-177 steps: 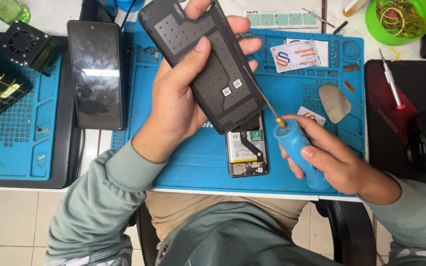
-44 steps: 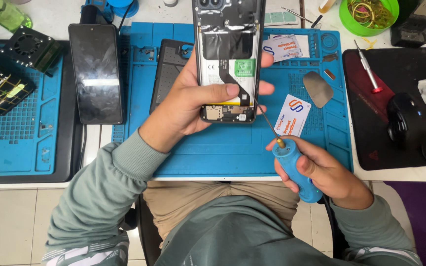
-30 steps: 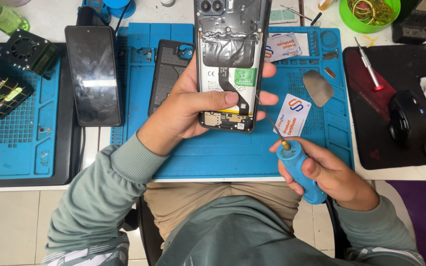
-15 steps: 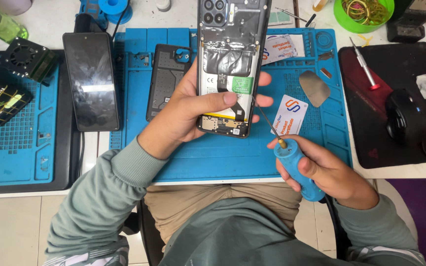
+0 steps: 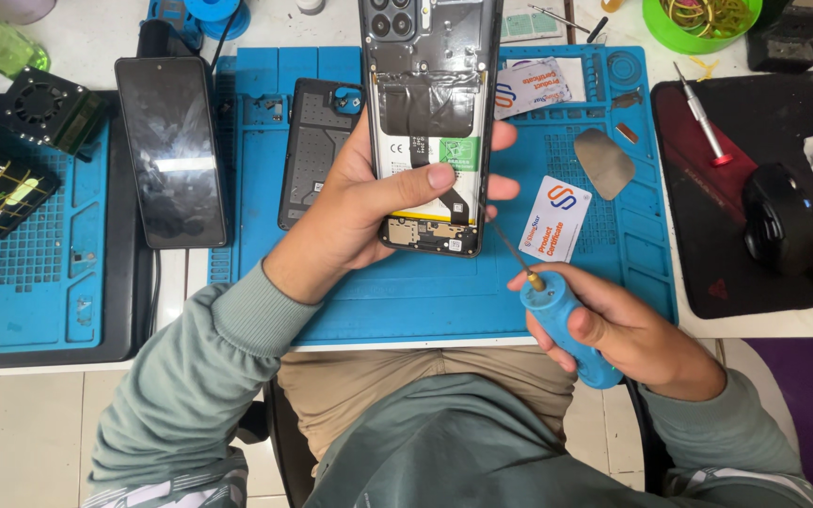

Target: The person pries open the back cover of a smartphone using a plastic card, sprays contact cleaner into the opened device, and then uses a blue electric screwdriver to unscrew components from the exposed internals while holding the phone on a repair mat.

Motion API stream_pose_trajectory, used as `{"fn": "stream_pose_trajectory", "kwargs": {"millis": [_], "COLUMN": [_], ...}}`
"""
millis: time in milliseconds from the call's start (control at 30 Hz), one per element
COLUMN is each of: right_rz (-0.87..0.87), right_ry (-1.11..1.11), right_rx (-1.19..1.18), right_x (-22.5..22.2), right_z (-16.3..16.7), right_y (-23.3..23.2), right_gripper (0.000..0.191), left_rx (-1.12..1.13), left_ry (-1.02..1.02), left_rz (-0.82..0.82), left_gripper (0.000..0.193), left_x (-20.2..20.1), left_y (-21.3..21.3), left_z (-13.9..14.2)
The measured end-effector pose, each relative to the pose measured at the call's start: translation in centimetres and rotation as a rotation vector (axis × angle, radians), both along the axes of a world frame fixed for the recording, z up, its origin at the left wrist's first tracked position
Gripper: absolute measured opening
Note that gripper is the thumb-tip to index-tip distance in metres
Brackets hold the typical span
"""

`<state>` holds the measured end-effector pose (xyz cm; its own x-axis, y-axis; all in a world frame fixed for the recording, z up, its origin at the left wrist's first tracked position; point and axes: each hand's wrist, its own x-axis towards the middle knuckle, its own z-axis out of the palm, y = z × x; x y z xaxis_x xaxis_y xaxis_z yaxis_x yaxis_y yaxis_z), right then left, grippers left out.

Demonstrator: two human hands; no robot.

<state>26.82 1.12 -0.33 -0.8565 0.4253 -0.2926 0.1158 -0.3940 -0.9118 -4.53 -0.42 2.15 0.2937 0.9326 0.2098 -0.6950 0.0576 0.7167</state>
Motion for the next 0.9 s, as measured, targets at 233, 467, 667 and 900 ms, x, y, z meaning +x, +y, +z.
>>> {"fn": "stream_pose_trajectory", "kwargs": {"millis": [233, 467, 667, 900], "right_rz": [0.013, 0.009, 0.009, -0.006], "right_ry": [0.006, 0.024, 0.034, 0.044], "right_rx": [0.004, 0.025, 0.021, 0.009], "right_x": [0.29, 0.42, 0.41, 0.38], "right_z": [0.13, -0.04, -0.21, -0.32], "right_y": [0.02, -0.05, -0.17, -0.20], "right_gripper": [0.072, 0.073, 0.073, 0.073], "left_rx": [-0.006, -0.012, -0.011, 0.003], "left_ry": [0.005, 0.043, 0.018, 0.021], "left_rz": [0.001, -0.014, -0.009, 0.029], "left_gripper": [0.057, 0.054, 0.054, 0.049], "left_x": [-0.05, -0.15, -0.16, -0.05], "left_y": [-0.19, -0.28, -0.24, -0.12], "left_z": [0.24, 0.31, 0.16, 0.10]}}
